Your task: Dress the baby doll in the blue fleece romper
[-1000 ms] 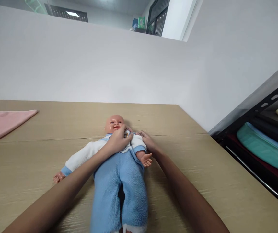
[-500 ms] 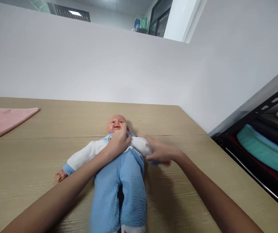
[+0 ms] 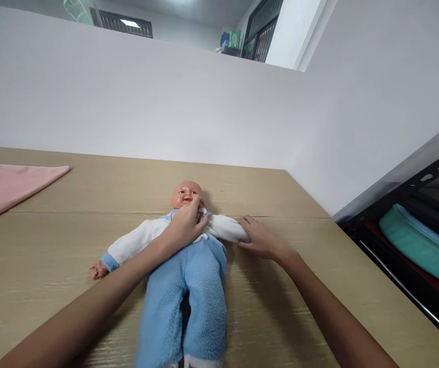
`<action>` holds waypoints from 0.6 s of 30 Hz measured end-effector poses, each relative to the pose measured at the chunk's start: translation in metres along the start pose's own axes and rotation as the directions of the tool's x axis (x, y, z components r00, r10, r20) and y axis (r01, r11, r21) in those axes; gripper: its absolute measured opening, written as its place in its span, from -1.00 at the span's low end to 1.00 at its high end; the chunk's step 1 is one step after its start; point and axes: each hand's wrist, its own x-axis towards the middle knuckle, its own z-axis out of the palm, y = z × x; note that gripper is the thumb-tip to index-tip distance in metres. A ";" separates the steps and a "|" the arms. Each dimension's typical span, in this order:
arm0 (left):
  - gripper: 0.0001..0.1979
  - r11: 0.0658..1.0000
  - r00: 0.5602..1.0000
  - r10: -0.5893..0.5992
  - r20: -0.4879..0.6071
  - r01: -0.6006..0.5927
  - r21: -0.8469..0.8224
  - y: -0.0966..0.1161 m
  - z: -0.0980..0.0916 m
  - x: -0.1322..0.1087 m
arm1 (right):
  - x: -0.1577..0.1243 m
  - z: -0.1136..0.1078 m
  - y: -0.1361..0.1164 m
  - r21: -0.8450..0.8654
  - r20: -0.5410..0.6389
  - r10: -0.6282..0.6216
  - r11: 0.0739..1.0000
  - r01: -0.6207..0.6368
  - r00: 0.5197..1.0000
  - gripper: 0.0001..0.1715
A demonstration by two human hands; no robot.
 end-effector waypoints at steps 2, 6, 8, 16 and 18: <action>-0.84 0.997 0.996 0.067 -0.062 -0.064 0.051 0.002 -0.006 -0.010 | -0.002 0.007 0.008 -0.004 -0.024 -0.012 1.000 0.012 1.000 -0.23; -0.78 0.989 0.981 0.125 -0.147 -0.110 0.103 0.004 -0.020 -0.035 | -0.012 0.022 0.000 -0.045 -0.197 -0.051 0.998 0.043 0.979 -0.26; -0.76 0.994 0.981 0.094 -0.170 -0.083 0.072 0.008 -0.027 -0.049 | -0.024 0.027 -0.024 -0.083 -0.377 -0.057 0.996 0.028 0.924 -0.28; -0.77 0.993 0.937 -0.107 -0.333 0.117 0.010 0.048 -0.044 -0.158 | -0.125 0.062 -0.149 0.190 -0.379 -0.002 0.978 0.080 0.925 -0.36; -0.64 0.977 0.923 -0.184 -0.338 0.211 0.042 0.044 -0.032 -0.208 | -0.147 0.080 -0.159 0.226 -0.381 0.022 0.972 0.070 0.924 -0.11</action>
